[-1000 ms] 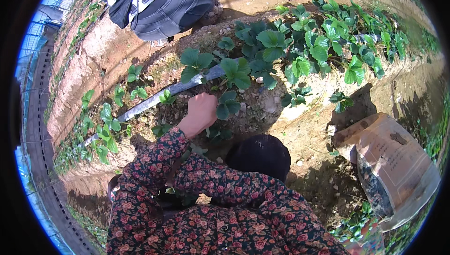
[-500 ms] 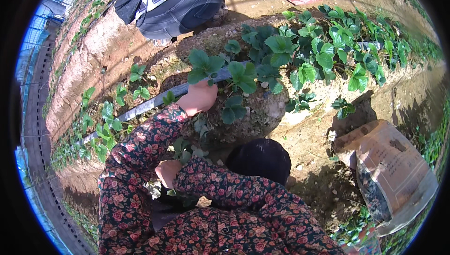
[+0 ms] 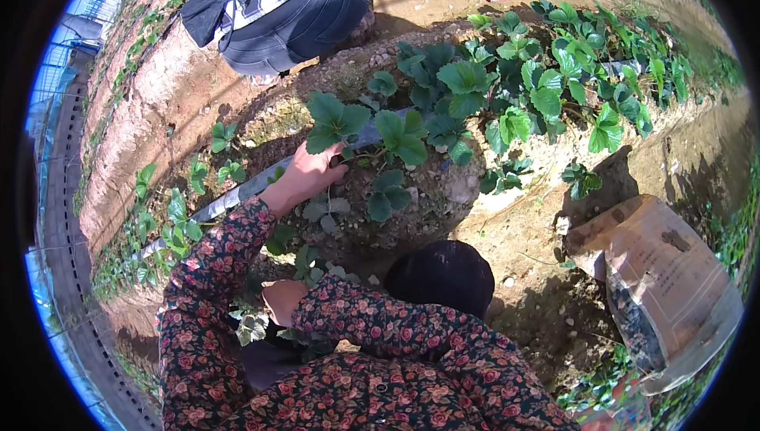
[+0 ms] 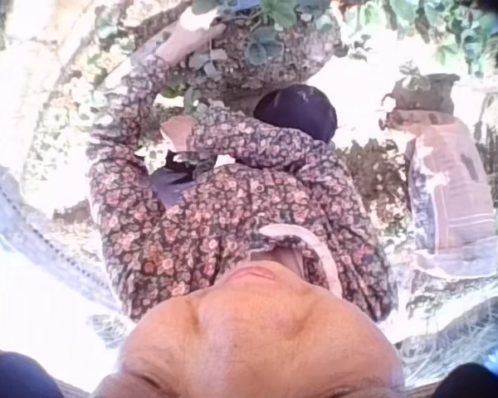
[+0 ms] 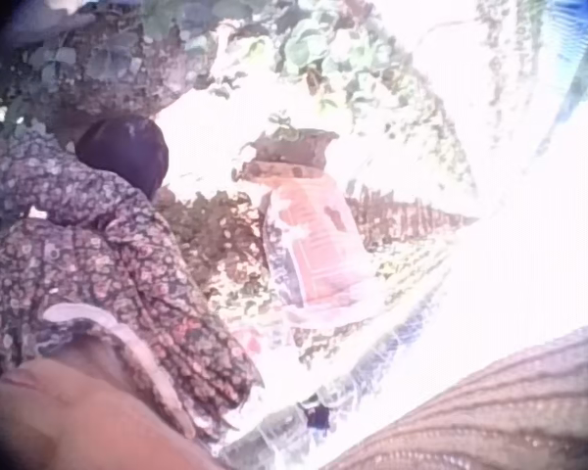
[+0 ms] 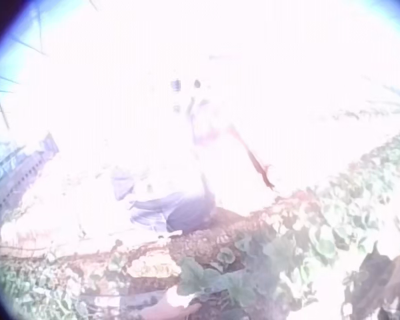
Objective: The person removes weeds from around strawberry plants in a greenhouse by hand, gathering the pulled weeds and placing them into a paper bag. The person moves along the plant rows, repeatedly pulling weeds and depositing them into the bag.
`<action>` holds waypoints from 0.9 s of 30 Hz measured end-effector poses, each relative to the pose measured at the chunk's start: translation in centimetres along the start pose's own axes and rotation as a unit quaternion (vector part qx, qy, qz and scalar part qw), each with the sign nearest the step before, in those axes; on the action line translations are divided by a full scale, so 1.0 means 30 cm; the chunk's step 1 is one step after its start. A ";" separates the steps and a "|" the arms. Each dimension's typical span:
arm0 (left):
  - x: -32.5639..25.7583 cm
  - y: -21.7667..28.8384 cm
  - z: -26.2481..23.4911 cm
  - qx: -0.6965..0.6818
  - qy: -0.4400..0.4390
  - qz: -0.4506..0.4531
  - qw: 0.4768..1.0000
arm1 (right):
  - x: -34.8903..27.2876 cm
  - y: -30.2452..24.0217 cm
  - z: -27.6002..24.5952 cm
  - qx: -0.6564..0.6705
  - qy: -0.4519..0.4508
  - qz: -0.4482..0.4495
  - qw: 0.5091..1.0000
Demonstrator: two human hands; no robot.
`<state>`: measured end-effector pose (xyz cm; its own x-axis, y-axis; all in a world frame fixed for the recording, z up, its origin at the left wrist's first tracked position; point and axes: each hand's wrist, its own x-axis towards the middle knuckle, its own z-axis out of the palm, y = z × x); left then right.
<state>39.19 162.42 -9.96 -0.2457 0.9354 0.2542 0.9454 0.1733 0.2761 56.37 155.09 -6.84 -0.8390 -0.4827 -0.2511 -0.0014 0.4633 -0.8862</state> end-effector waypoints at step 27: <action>0.199 0.116 0.069 -0.051 -0.124 -0.196 0.972 | 0.159 0.163 0.220 -0.040 0.071 0.024 0.996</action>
<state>41.47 169.23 -9.39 -0.5112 0.8516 -0.1156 0.7607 0.5110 0.4002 55.96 150.14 -14.93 -0.9076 -0.3516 -0.2294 0.0015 0.5436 -0.8393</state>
